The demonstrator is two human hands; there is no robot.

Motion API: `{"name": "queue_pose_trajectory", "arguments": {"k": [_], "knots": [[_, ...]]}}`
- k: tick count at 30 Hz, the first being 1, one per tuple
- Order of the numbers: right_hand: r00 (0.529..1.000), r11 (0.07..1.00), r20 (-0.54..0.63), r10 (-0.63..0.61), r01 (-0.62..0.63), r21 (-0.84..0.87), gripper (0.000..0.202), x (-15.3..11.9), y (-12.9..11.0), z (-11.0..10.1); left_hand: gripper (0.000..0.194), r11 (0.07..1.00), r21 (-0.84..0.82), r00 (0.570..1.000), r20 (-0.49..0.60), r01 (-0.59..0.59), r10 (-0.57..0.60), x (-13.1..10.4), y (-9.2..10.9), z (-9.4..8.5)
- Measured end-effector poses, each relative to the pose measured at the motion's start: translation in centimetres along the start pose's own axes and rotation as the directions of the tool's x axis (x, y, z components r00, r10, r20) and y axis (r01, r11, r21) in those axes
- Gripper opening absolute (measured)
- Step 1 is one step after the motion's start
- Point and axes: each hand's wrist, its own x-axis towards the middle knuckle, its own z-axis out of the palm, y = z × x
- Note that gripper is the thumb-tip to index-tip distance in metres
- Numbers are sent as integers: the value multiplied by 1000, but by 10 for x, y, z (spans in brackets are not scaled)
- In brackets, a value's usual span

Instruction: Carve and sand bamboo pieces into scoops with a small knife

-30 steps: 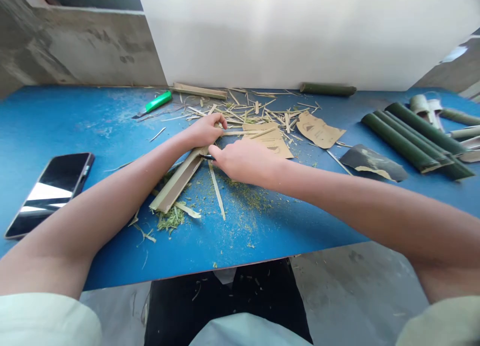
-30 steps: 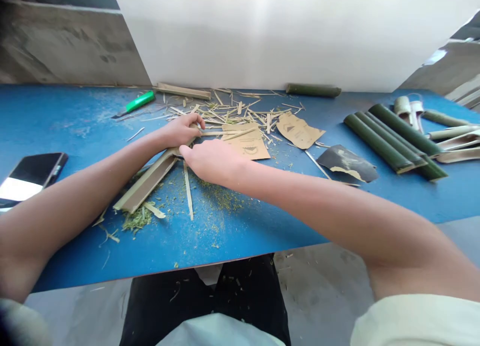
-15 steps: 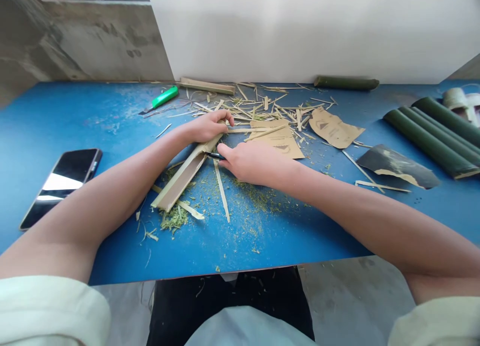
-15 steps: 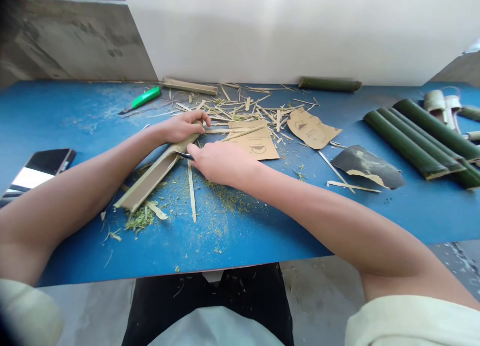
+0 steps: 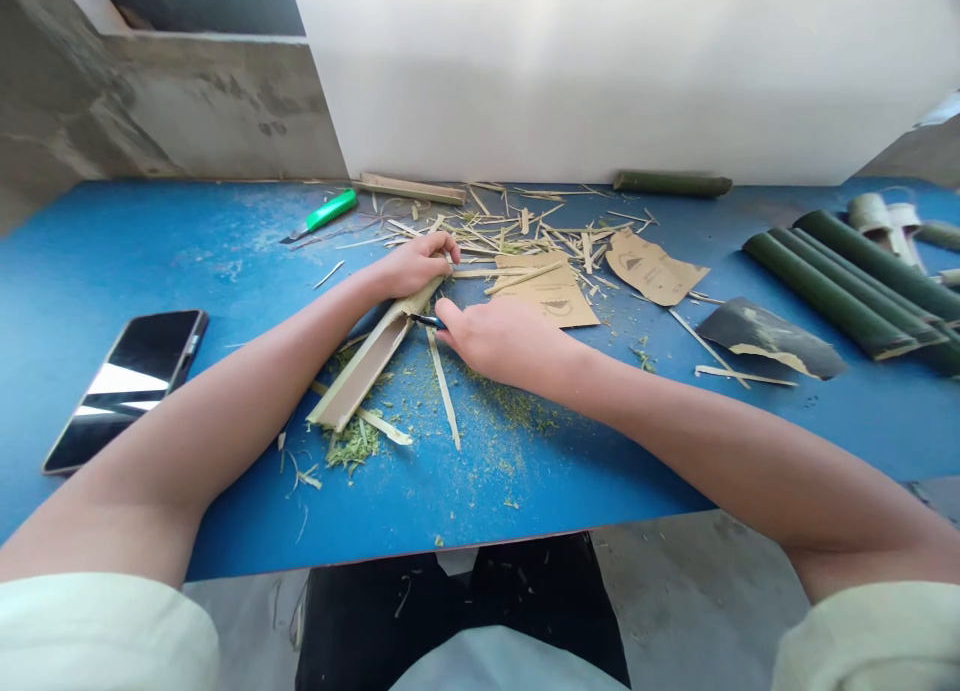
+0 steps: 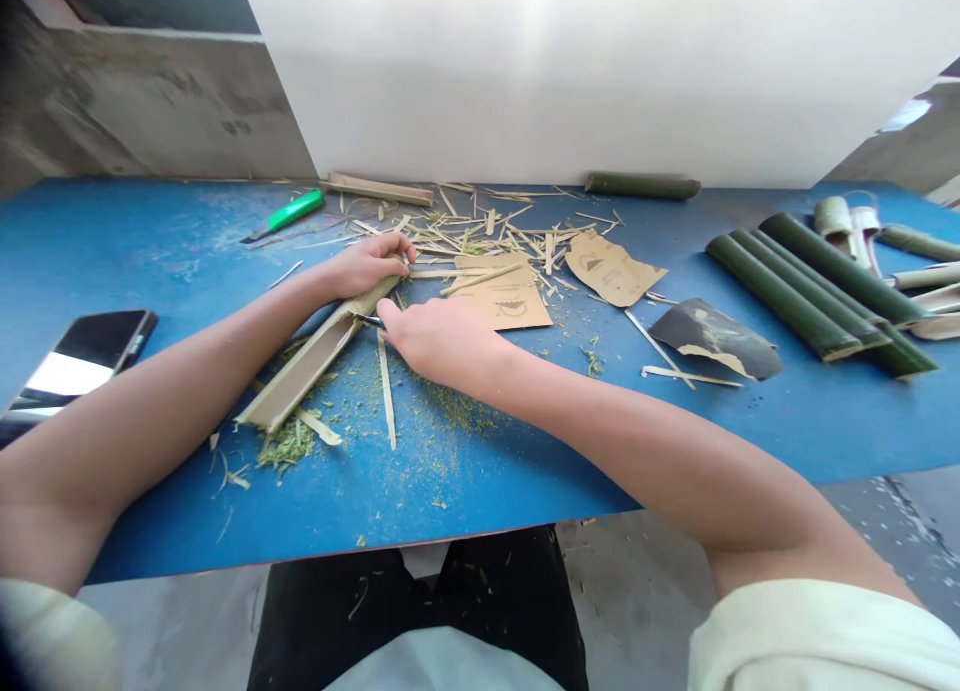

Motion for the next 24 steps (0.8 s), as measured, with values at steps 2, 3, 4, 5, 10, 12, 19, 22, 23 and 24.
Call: {"name": "queue_pose_trajectory", "arguments": {"k": [2, 3, 4, 5, 10, 12, 19, 22, 23, 24], "knots": [[1000, 999, 8, 6, -6, 52, 37, 0, 1, -4, 19, 1000, -19, 1000, -17, -5, 5, -1, 0, 0], [1000, 997, 20, 17, -18, 81, 37, 0, 2, -6, 18, 1000, -24, 1000, -20, -13, 12, -1, -1, 0], [999, 994, 37, 33, -37, 106, 37, -1, 4, -8, 17, 999, -24, 1000, -19, -23, 22, -1, -1, 0], [997, 991, 51, 52, -58, 121, 37, -1, 7, -10, 16, 999, -23, 999, -16, -32, 32, -2, 0, 0], [989, 990, 87, 120, -126, 66, 44, -9, 16, -16, 14, 999, -41, 999, -3, -36, 36, -3, 0, -2], [987, 989, 91, 136, -141, 43, 46, -11, 17, -14, 14, 998, -49, 999, -3, -33, 33, -4, -1, -2], [996, 992, 87, 33, -43, 115, 35, -6, 21, -3, 13, 998, -50, 999, -35, -30, 28, -3, -3, 0], [993, 987, 118, -4, -15, 160, 31, -3, 24, -4, 13, 999, -44, 999, -37, -20, 18, -3, -3, 1], [992, 985, 125, -14, -8, 173, 30, -3, 25, -4, 12, 999, -40, 999, -39, -16, 14, -3, -2, 2], [991, 982, 130, -22, -2, 187, 29, -3, 25, -5, 12, 999, -37, 999, -41, -13, 11, -3, -2, 2]]}}
